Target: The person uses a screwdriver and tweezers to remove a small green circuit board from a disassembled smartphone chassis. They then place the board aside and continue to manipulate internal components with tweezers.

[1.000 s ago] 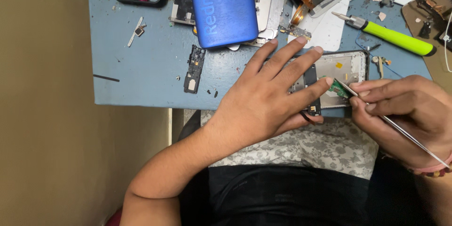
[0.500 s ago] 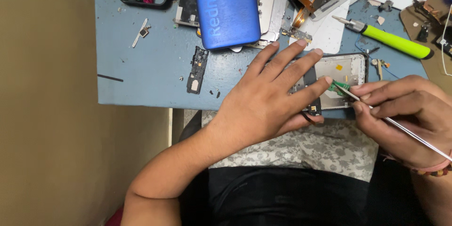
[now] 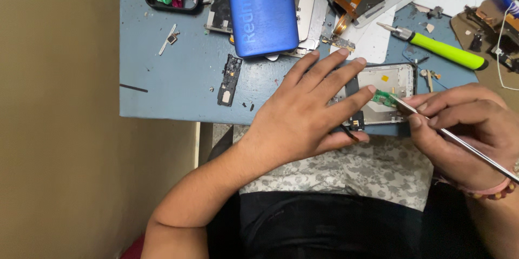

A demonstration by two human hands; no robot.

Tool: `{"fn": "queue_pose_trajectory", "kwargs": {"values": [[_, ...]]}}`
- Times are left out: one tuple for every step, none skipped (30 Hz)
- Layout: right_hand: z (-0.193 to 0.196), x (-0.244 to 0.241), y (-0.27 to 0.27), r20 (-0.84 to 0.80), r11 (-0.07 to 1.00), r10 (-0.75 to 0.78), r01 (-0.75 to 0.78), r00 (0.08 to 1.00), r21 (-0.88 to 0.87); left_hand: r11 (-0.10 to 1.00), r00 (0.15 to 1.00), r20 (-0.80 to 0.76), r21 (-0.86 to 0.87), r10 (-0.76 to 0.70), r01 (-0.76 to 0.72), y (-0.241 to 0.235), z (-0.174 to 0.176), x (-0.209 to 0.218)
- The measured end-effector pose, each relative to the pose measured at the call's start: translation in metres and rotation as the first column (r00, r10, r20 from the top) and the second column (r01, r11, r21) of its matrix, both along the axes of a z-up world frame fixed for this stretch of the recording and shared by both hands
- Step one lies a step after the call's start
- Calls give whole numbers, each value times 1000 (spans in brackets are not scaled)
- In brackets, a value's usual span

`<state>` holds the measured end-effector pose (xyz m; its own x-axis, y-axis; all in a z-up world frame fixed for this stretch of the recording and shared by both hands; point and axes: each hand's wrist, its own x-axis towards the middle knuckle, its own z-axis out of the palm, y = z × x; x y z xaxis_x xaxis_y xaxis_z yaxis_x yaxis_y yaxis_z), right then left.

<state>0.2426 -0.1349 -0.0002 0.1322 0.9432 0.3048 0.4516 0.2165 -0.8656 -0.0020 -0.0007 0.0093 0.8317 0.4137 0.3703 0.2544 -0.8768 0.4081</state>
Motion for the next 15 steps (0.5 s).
{"fn": "queue_pose_trajectory", "kwargs": {"values": [[0,0,-1,-17,1000,-24,24,1000,-7,1000,1000,2,-2,-1,1,0,1,0],[0,-1,-1,-33,999,-48,47,998,-15,1000,1000,6,-4,-2,2,0,1,0],[1,-1,-2,-31,997,-73,72,997,-28,1000,1000,10,-5,-4,4,0,1,0],[2,0,-1,-16,998,-68,68,998,-19,1000,1000,14,-6,-5,5,0,1,0],[4,1,-1,-3,998,-64,64,998,-13,1000,1000,19,-4,-13,13,0,1,-1],[5,3,1,23,999,-30,30,999,13,1000,999,24,-2,-20,21,0,0,-2],[5,4,3,37,1000,-12,11,999,28,1000,999,30,1,-28,28,0,0,-2],[5,5,5,51,999,6,-8,999,43,999,999,37,15,-33,32,0,-1,-2],[5,5,7,51,999,9,-11,999,48,999,998,44,28,-37,36,-1,-1,-2],[5,6,7,50,999,13,-15,999,45,998,998,50,41,-42,40,-1,-2,-2],[5,6,8,50,999,18,-20,999,44,998,997,54,47,-49,46,-1,-2,-2],[5,7,7,48,999,25,-27,999,37,997,997,59,53,-56,53,-1,-3,-2],[5,7,8,65,999,33,-35,997,28,997,996,62,58,-62,58,-1,-3,-2],[5,8,7,81,999,41,-43,996,19,997,996,61,57,-64,60,-1,-4,-2],[5,10,8,118,999,49,-51,992,9,997,996,61,55,-66,62,-1,-5,-2]]}}
